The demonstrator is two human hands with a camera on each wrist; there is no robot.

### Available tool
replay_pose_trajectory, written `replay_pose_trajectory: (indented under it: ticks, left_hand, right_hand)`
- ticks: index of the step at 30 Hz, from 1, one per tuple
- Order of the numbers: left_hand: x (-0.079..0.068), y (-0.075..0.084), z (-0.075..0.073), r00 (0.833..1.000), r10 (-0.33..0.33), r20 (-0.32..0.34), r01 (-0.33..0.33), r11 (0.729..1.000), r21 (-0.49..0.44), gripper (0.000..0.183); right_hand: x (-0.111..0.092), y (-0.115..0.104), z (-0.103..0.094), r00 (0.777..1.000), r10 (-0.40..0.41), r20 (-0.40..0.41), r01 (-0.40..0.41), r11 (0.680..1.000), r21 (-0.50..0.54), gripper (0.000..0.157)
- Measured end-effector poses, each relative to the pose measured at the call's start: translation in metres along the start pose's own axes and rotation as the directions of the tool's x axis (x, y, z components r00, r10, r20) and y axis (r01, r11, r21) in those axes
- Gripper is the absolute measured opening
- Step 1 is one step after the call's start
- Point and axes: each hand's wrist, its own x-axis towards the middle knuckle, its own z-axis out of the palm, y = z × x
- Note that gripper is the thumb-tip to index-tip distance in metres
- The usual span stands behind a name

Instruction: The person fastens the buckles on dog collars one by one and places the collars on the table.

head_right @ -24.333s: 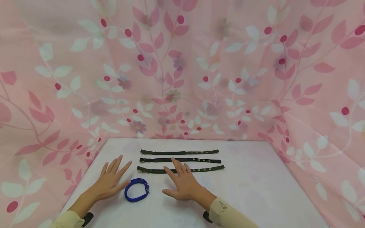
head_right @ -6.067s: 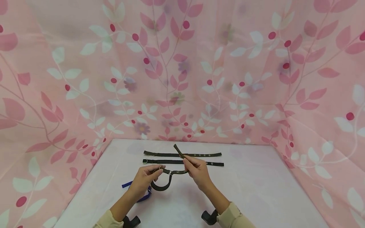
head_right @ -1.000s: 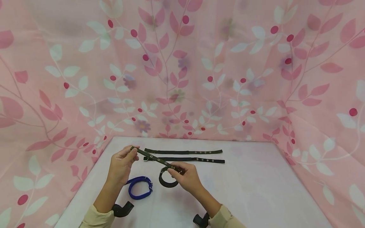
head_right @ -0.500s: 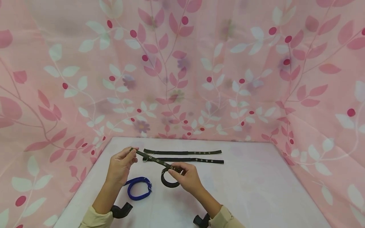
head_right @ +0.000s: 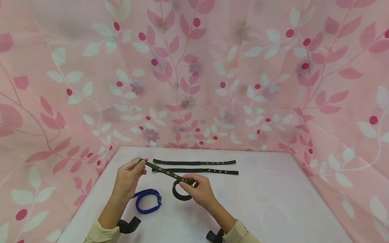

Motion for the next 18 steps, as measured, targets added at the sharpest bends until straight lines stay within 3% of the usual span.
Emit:
replay_pose_trajectory:
  ticks: [6, 11, 15, 18]
  left_hand:
    - [0.002, -0.007, -0.001, 1.000, 0.005, 0.025, -0.004, 1.000, -0.014, 0.010]
    - [0.003, -0.013, -0.001, 0.997, -0.052, 0.056, 0.051, 0.998, 0.028, 0.013]
    - [-0.001, -0.028, 0.003, 0.987, -0.087, 0.134, 0.062, 0.981, 0.183, 0.020]
    - [-0.008, -0.044, 0.010, 0.968, -0.096, 0.231, 0.006, 0.933, 0.360, 0.030]
  right_hand:
    - [0.008, -0.003, 0.000, 1.000, 0.028, -0.013, -0.026, 0.995, 0.096, 0.016]
    - [0.009, -0.008, -0.003, 0.996, 0.086, -0.011, -0.083, 0.986, 0.143, 0.018]
    - [0.009, -0.003, -0.004, 0.980, 0.192, -0.051, -0.176, 0.960, 0.219, 0.020]
    - [0.009, -0.004, -0.003, 0.966, 0.249, -0.075, -0.219, 0.935, 0.278, 0.023]
